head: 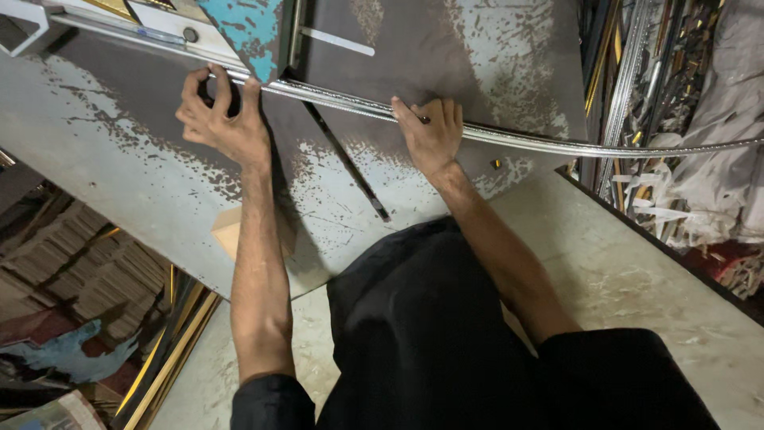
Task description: The person measures a long metal rod against a workbench using a tape measure and a small wooden block as a reference. They mark the rod with a pen at measured intervals, then cut the rod into multiple short segments. The segments are stacked on the workbench.
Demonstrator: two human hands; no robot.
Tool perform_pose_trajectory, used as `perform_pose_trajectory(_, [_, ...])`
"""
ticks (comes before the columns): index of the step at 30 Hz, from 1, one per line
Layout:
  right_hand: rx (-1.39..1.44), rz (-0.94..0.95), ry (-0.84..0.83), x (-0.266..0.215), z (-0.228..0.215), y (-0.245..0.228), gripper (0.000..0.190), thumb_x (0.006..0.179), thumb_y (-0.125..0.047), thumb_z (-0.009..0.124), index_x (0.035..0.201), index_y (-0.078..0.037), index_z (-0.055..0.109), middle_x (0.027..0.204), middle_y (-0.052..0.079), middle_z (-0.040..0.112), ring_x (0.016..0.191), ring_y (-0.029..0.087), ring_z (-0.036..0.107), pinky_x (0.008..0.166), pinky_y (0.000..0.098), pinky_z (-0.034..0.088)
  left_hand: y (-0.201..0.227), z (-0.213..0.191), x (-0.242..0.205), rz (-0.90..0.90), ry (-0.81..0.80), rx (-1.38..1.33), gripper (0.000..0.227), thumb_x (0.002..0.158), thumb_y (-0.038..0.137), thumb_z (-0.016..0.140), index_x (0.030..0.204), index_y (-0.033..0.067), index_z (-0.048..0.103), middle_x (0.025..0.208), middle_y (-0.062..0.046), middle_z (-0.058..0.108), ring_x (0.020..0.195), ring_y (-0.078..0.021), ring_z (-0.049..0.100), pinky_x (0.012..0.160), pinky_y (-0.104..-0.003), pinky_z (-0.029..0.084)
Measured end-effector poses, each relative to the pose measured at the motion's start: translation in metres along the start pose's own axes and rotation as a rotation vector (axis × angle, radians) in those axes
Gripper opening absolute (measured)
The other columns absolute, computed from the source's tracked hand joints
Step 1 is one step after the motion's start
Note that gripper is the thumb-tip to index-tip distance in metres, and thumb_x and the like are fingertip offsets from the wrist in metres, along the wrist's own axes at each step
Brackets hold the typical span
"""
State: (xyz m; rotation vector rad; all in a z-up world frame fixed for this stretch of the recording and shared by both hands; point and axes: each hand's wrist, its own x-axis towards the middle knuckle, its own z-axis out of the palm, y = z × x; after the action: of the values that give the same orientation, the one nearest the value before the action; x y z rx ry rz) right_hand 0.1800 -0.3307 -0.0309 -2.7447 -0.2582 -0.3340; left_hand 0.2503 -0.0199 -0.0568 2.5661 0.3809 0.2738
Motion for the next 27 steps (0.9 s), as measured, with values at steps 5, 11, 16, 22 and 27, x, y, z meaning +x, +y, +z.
perform_pose_trajectory(5, [-0.026, -0.04, 0.012, 0.015, 0.003, 0.002, 0.03, 0.096, -0.021, 0.077, 0.125, -0.028, 0.074, 0.083, 0.005, 0.052, 0.078, 0.029, 0.051, 0.069, 0.0468, 0.042, 0.006, -0.003, 0.008, 0.015, 0.009, -0.043, 0.051, 0.095, 0.052, 0.085, 0.123, 0.0097, 0.08, 0.136, 0.0, 0.056, 0.126, -0.0258, 0.044, 0.105, -0.049, 0.026])
perform_pose_trajectory(11, [-0.027, -0.028, 0.009, 0.002, 0.0, 0.002, 0.03, 0.1, -0.012, 0.072, 0.125, -0.028, 0.073, 0.082, 0.002, 0.052, 0.078, 0.027, 0.05, 0.071, 0.0453, 0.043, -0.001, -0.002, -0.002, 0.049, 0.025, 0.01, 0.051, 0.096, 0.052, 0.084, 0.123, 0.0099, 0.081, 0.136, -0.001, 0.058, 0.125, -0.0249, 0.046, 0.1, -0.047, 0.027])
perform_pose_trajectory(16, [-0.02, -0.008, -0.002, 0.0, 0.008, 0.004, 0.02, 0.098, -0.02, 0.071, 0.116, -0.026, 0.075, 0.084, 0.006, 0.054, 0.082, 0.03, 0.052, 0.076, 0.0482, 0.044, 0.007, -0.005, 0.001, 0.061, 0.059, 0.001, 0.054, 0.095, 0.056, 0.081, 0.122, 0.0098, 0.081, 0.134, -0.002, 0.059, 0.121, -0.0252, 0.047, 0.098, -0.047, 0.027])
perform_pose_trajectory(22, [-0.01, 0.027, -0.234, -0.04, -0.05, 0.073, 0.014, 0.091, -0.022, 0.061, 0.097, -0.01, 0.067, 0.107, 0.013, 0.065, 0.108, 0.036, 0.062, 0.094, 0.0507, 0.051, 0.008, -0.011, -0.001, 0.077, 0.034, 0.05, 0.054, 0.097, 0.06, 0.078, 0.124, 0.0133, 0.08, 0.136, -0.001, 0.058, 0.121, -0.0252, 0.047, 0.099, -0.047, 0.029])
perform_pose_trajectory(27, [0.168, -0.149, -0.066, -0.138, -0.115, 0.138, 0.012, 0.093, -0.009, 0.053, 0.081, -0.007, 0.057, 0.076, 0.015, 0.054, 0.069, 0.036, 0.051, 0.067, 0.0543, 0.041, 0.0, -0.009, -0.002, 0.07, 0.049, 0.059, 0.053, 0.096, 0.062, 0.077, 0.125, 0.0168, 0.079, 0.136, 0.0, 0.058, 0.12, -0.0261, 0.048, 0.096, -0.046, 0.031])
